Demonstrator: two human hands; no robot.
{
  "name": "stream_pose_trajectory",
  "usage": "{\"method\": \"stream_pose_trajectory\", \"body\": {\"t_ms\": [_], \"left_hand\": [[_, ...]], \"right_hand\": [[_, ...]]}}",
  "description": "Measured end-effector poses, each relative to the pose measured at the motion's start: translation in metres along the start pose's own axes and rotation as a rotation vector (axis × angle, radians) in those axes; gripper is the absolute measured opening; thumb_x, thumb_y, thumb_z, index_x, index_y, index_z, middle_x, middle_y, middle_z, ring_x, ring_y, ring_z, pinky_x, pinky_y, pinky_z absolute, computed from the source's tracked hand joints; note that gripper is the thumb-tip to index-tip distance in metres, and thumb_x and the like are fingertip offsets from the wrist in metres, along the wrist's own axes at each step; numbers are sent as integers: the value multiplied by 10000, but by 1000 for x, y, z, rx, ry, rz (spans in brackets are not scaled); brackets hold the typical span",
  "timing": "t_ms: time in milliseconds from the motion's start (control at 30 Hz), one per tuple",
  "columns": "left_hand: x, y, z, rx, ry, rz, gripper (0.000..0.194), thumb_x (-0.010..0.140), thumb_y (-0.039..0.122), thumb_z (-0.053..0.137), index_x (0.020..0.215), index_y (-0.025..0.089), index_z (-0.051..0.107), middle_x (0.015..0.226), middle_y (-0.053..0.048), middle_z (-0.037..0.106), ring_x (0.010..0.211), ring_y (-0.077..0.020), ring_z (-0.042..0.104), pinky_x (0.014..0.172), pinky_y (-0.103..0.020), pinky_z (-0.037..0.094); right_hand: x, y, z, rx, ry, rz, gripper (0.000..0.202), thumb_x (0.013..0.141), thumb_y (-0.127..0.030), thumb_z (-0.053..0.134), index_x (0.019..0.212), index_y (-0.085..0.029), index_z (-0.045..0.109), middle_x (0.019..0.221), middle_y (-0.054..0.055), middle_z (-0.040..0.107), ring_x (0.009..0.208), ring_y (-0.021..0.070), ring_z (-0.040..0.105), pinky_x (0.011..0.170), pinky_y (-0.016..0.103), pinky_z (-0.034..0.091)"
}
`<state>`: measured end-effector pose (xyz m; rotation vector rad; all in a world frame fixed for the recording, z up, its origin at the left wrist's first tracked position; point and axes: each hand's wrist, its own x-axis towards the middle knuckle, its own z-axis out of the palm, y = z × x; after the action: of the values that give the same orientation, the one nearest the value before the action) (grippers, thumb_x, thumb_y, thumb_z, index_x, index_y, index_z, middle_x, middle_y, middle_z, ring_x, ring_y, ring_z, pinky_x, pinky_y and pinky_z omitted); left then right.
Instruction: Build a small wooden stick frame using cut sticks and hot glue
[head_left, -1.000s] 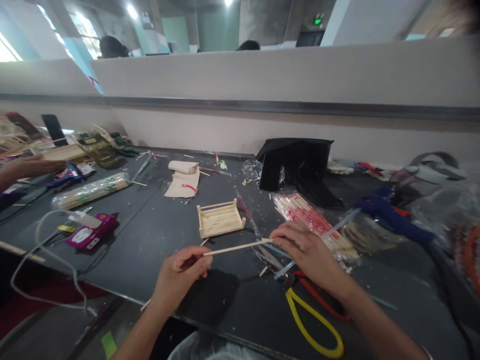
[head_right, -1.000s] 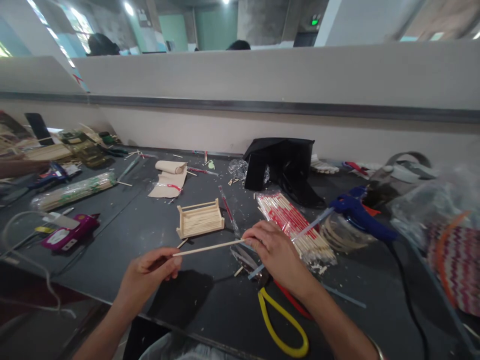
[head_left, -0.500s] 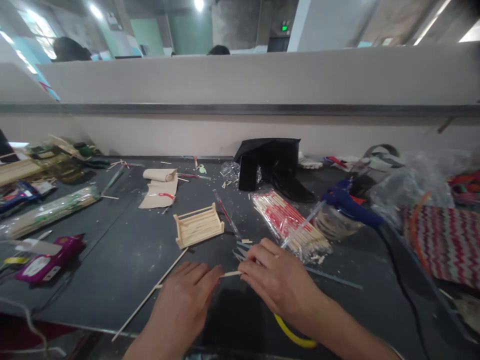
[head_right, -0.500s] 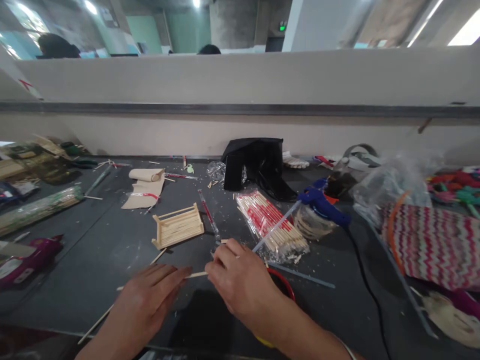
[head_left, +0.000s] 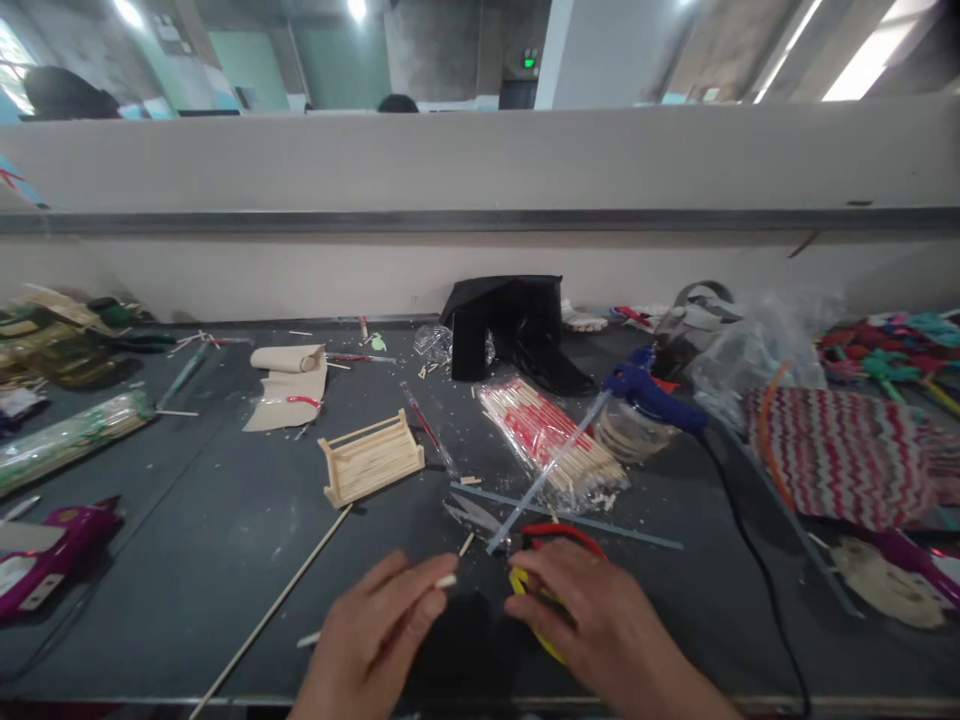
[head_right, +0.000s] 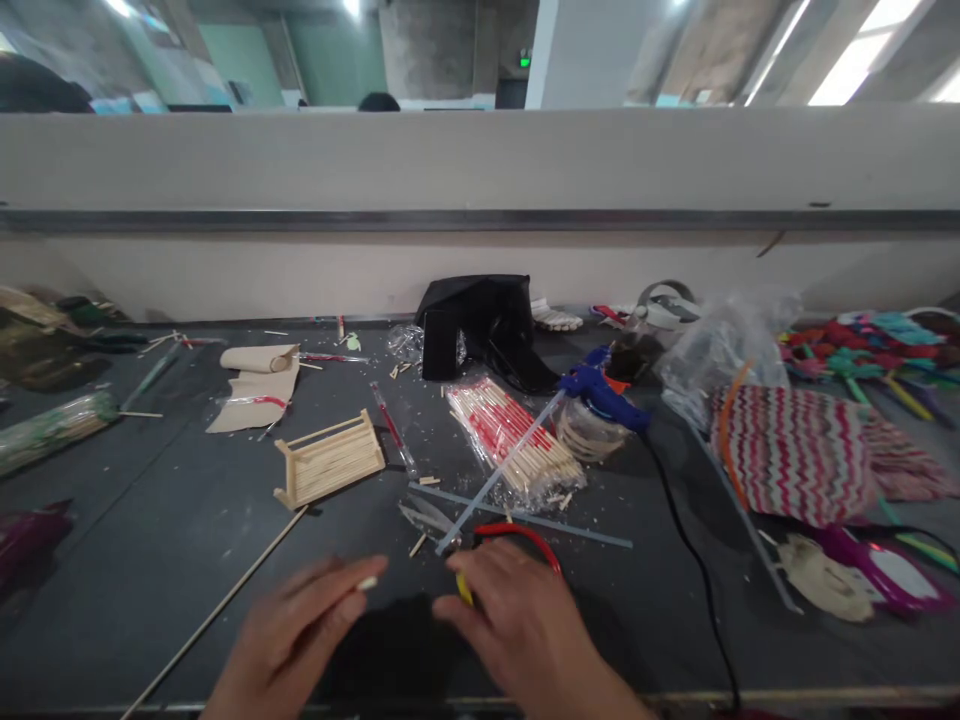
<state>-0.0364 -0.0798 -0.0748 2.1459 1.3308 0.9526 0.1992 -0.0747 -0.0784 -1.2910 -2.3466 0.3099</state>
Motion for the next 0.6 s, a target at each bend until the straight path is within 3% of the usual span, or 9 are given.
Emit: {"method": "stream_pose_trajectory", "body": {"t_ms": [67, 133, 267, 367, 433, 500, 600], "left_hand": [[0, 3, -7, -119, 45, -171, 257, 909, 316, 524, 1107, 279, 683, 842, -31, 720, 758, -159, 670, 635, -207, 538], [2, 9, -11, -301, 5, -328, 278, 906, 367, 519, 1100, 255, 684, 727, -17, 675, 640, -138, 613, 546, -191, 488], [11, 24, -5, -732, -76, -526, 320, 882, 440, 534, 976, 168, 674, 591, 24, 499, 460, -68, 381, 426, -173, 295], [18, 28, -2, -891, -31, -604, 300, 865, 434, 567, 930, 153, 650, 547, 54, 394, 469, -62, 287, 429, -176, 214], [19, 28, -3, -921, -13, -615, 300, 866, 438, 569, 944, 159, 646, 532, 67, 331, 474, -65, 250, 433, -182, 187], [17, 26, -6, -901, -11, -614, 321, 858, 463, 575, 941, 163, 651, 539, 67, 307, 487, -69, 246, 443, -191, 181], [9, 23, -9, -821, 9, -616, 336, 846, 488, 583, 914, 168, 657, 556, 55, 312, 513, -79, 274, 461, -200, 194]], "right_hand": [[-19, 21, 7, -201, 49, 75, 302, 903, -316, 532, 1163, -165, 565, 1009, 121, 691, 912, 261, 658, 748, 364, 533], [-35, 39, 17, -345, 57, 51, 320, 877, -324, 535, 1161, -180, 566, 981, 136, 692, 871, 287, 668, 728, 398, 545], [-48, 57, 27, -253, -10, 8, 496, 761, -140, 513, 1255, -182, 510, 1035, 128, 696, 912, 272, 678, 786, 395, 553], [-49, 55, 20, -58, -68, 105, 672, 642, -84, 492, 1310, -148, 460, 971, 125, 708, 801, 253, 697, 701, 371, 570], [-48, 49, 12, 165, -138, 217, 735, 650, -76, 496, 1373, -166, 402, 899, 84, 712, 679, 198, 691, 657, 323, 567], [-49, 41, 1, 496, -232, 356, 681, 714, -107, 516, 1376, -231, 418, 883, 46, 712, 651, 150, 687, 633, 253, 553], [-46, 23, -15, 945, -404, 484, 525, 750, -223, 614, 1265, -310, 562, 919, 45, 729, 760, 178, 707, 627, 234, 548]]}}
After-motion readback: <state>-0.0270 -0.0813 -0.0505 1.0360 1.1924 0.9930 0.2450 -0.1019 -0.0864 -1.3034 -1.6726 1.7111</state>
